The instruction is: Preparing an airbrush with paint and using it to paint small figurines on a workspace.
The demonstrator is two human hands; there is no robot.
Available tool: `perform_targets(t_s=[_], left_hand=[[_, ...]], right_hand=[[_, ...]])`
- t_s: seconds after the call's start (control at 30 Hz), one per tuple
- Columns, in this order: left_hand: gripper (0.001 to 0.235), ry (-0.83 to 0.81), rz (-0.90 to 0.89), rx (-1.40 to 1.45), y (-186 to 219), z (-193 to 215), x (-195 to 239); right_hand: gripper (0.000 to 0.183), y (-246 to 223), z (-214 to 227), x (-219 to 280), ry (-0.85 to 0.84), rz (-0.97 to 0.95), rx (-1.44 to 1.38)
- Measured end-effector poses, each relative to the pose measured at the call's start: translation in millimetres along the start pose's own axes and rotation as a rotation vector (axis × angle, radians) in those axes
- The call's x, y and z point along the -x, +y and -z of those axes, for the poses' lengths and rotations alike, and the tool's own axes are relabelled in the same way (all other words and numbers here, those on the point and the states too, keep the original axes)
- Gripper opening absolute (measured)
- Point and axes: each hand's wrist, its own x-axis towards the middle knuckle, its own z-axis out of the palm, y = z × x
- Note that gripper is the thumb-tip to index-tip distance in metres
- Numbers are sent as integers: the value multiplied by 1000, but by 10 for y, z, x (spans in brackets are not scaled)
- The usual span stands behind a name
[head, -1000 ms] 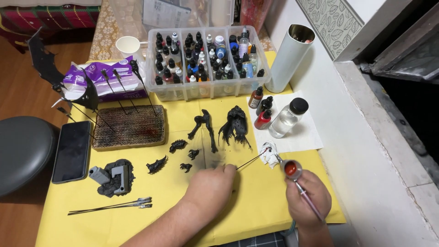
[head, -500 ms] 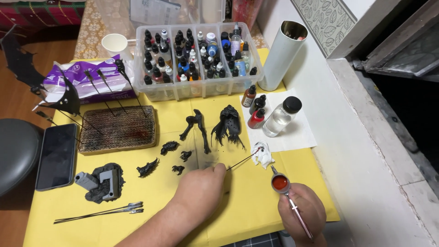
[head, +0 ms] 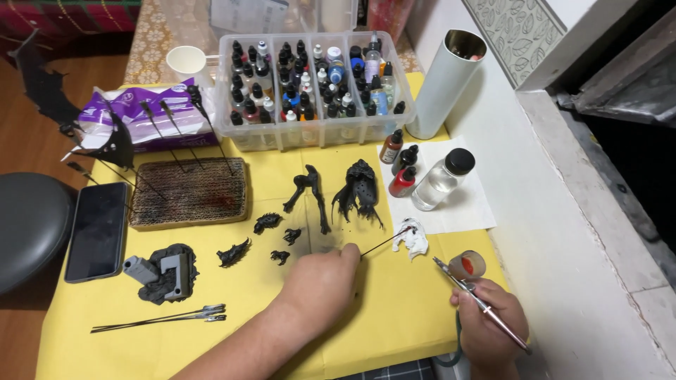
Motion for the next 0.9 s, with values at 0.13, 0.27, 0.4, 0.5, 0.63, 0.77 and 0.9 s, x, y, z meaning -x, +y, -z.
perform_targets(t_s=[0.13,0.27,0.4,0.5,0.63,0.77,0.9], left_hand=[[26,-84,20,-69,-25,-44,-15],[26,184,-76,-136,-106,-189,87],[22,261,-106,-80,-142,-211,142],[12,294,-109,-21,-112,-163,114],[13,241,-107,-39,-134,-208,52],[28,247,-118,-73,-176,-234,71],[39,283,-113,-57,-173,-215,93]], right_hand=[[16,183,-12,16,53,184,-94],[11,114,58,53,-88,-93,433],[16,251,68,153,-156,-271,663],[33,497,7,239,132,525,179],[33,297,42,208,-104,87,498],[23,288,-4,106,21,566,92],[22,289,32,102,-35,547,164]])
